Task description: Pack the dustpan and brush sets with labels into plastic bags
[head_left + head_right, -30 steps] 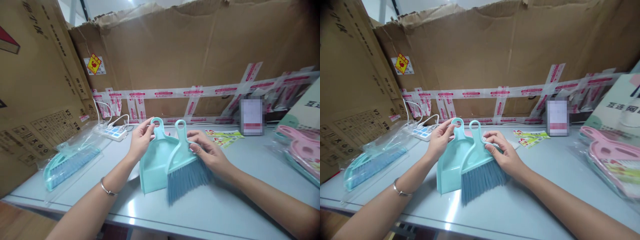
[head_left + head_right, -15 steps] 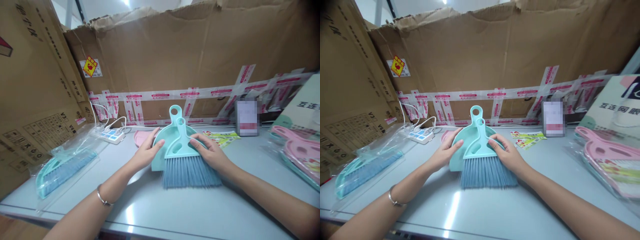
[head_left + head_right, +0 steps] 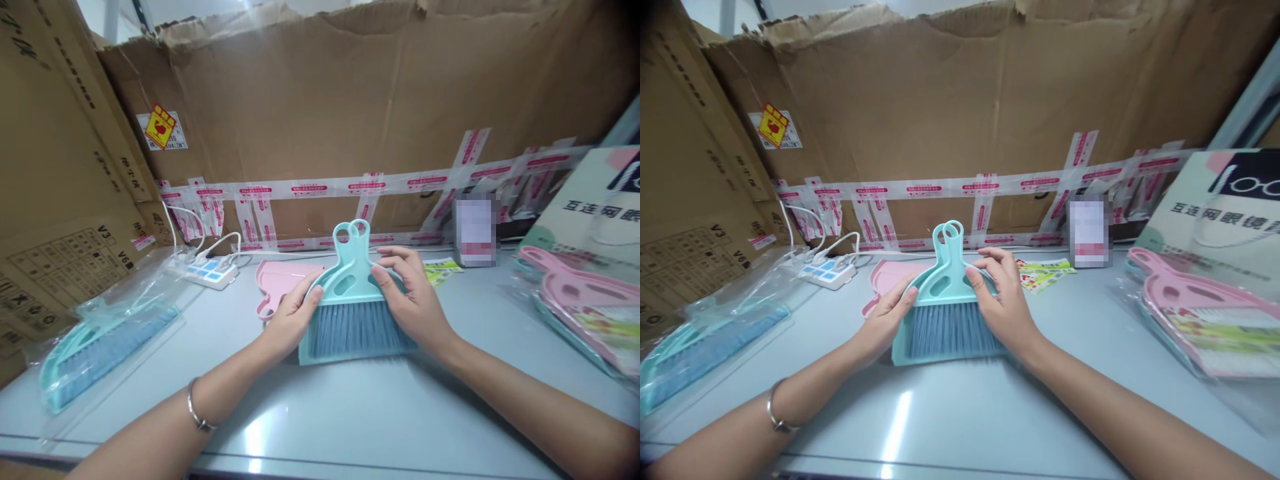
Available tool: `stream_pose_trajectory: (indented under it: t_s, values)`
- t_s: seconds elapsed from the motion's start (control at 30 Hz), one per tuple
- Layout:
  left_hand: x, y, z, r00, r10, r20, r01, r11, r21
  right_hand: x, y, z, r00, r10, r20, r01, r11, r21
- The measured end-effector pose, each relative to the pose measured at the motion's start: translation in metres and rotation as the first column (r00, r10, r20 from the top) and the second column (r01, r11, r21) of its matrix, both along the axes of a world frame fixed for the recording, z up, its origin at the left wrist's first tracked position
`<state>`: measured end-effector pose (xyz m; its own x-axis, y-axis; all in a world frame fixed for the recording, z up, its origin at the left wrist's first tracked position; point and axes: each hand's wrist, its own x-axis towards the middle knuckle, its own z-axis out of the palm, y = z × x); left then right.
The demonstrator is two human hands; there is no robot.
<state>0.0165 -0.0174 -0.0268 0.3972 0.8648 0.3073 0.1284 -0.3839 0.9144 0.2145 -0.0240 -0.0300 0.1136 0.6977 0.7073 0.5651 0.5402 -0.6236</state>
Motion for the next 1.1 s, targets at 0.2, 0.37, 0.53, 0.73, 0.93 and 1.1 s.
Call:
stream_pose_trajectory:
  t_s: [0.2,0.37,0.53,0.73,0.93,1.1]
  values:
    - [0.003,-0.002,-0.005,0.998,-0.028,-0.055,0.030,0.999,0.037,-0.009,0.003,-0.007,0.996,-0.044,0.076,0.044,0.999,0.014]
    - [0.004,0.001,-0.008,0.999,0.005,-0.053,-0.004,1.000,0.030,-0.006,0.009,-0.009,0.998,0.026,-0.051,-0.031,0.993,-0.114]
    - [0.005,-0.001,-0.007,0.997,0.004,-0.079,-0.001,0.999,0.043,0.005,0.017,0.010,0.942,0.307,-0.137,-0.335,0.824,-0.457]
    - [0.006,-0.002,-0.010,0.996,-0.005,-0.089,0.011,0.997,0.071,0.002,0.016,0.024,0.913,0.369,0.173,-0.230,0.817,-0.528]
    - [0.005,-0.001,-0.011,0.995,0.017,-0.096,-0.013,0.999,0.046,-0.002,0.015,0.020,0.920,0.293,0.262,-0.112,0.834,-0.540]
    - [0.004,-0.002,-0.009,0.995,0.001,-0.103,0.000,1.000,0.010,-0.005,0.014,0.016,0.929,0.283,0.239,-0.101,0.814,-0.572]
